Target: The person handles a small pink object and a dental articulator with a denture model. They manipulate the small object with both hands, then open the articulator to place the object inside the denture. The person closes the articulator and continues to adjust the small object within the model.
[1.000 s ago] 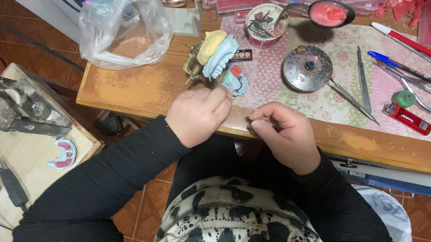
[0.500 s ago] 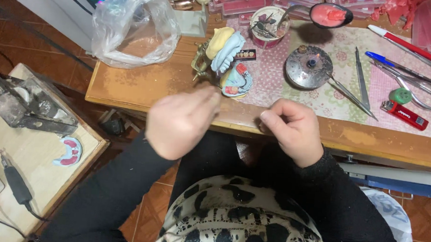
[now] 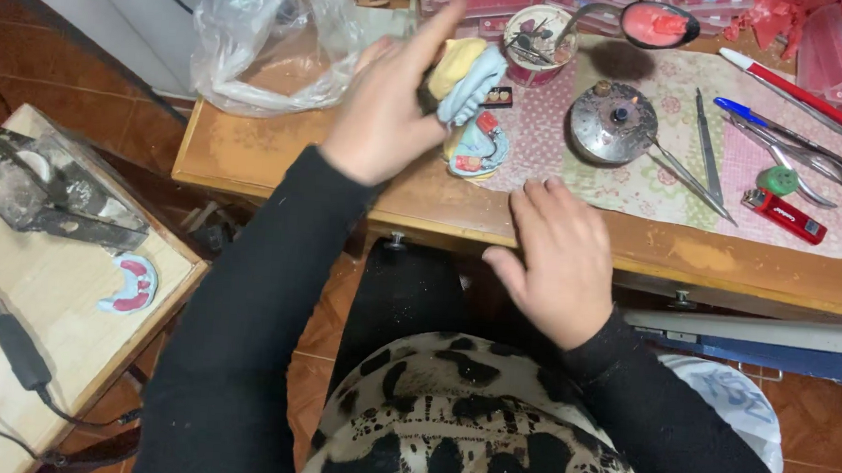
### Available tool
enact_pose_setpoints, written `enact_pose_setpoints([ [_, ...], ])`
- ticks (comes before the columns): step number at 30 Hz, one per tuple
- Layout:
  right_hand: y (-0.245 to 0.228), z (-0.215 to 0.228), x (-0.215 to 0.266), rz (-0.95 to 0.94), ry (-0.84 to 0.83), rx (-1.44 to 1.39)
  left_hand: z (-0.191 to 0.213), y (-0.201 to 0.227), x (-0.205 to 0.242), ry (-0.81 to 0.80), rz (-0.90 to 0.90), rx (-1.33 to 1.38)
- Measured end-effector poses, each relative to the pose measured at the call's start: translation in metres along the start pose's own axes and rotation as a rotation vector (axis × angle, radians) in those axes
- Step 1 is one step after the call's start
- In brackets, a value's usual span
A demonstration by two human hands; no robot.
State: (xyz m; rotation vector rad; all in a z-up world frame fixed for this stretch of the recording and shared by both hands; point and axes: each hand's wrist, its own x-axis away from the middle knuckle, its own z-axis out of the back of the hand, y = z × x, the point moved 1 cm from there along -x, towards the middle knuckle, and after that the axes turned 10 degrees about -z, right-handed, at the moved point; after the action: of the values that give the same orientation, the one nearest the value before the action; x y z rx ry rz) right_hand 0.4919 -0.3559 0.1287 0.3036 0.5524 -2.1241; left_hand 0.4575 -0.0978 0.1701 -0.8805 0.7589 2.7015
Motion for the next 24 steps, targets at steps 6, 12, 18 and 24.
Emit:
enact_pose_setpoints([
  [6,-0.031,-0.022,0.007,-0.021,-0.050,0.142,-0.011,-0.015,-0.002,0.229,-0.061,0.335],
  [12,-0.078,-0.055,-0.030,0.048,-0.170,0.087,0.104,0.029,0.023,0.394,0.001,0.419],
  [18,-0.156,-0.106,-0.076,0.025,-0.077,0.058,0.208,0.079,0.085,0.393,-0.046,0.047],
  [24,-0.214,-0.135,-0.089,0.548,-0.669,-0.439,0.226,0.130,0.118,0.500,0.159,0.011],
])
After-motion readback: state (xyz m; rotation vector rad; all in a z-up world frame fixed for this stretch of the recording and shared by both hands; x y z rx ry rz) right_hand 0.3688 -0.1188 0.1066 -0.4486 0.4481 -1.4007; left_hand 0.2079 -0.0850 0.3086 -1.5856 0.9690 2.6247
